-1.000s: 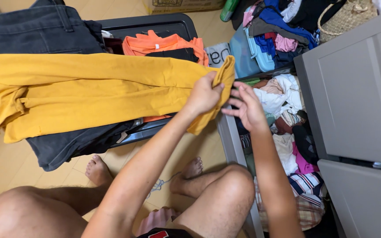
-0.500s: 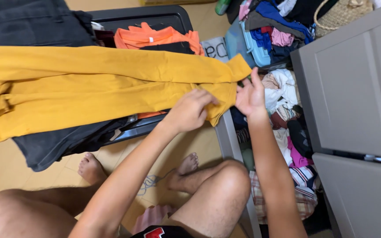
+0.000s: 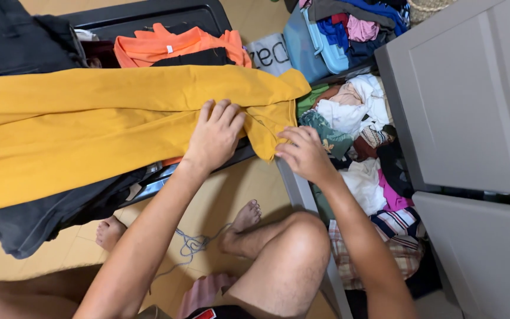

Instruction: Organizing and folding various items of clothing from a drawer into a storage bin.

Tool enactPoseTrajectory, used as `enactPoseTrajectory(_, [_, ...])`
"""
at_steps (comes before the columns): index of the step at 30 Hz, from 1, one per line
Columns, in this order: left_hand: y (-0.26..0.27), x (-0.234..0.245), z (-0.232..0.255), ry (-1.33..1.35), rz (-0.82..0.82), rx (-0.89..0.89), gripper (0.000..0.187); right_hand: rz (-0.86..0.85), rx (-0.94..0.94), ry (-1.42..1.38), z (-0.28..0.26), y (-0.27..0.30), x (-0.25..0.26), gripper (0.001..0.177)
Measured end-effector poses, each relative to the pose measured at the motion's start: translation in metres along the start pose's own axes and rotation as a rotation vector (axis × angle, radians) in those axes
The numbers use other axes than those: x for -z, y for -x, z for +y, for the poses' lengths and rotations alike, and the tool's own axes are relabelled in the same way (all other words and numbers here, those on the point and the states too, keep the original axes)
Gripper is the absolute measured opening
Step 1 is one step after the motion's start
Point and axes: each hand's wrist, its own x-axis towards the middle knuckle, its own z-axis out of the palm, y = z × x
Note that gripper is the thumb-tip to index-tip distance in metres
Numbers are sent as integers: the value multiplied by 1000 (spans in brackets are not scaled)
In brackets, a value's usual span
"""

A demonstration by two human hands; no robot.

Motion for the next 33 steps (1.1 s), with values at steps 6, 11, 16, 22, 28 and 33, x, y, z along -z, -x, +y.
enactPoseTrajectory(6, [-3,10,6,120,45,86,47,368,-746,-642,108,29,-72,17])
enactPoseTrajectory(11, [-16,9,14,167,65,70,44,343,-1120,-998,94,-1,-42,24])
enactPoseTrajectory(16, [-24,-8,17,77,-79,39,44,-25,-1043,-1361,104,25,-50,31])
enactPoseTrajectory(22, [-28,-6,12,86,-110,105,44,156,-1232,-1197,129,27,-47,38])
enactPoseTrajectory(28, [-28,-13,9,84,-37,230,41,169,-1196,-1204,130,23,-55,32])
enactPoseTrajectory(33, [-31,-19,12,82,-5,266,34,74,-994,-1128,148,28,-79,33])
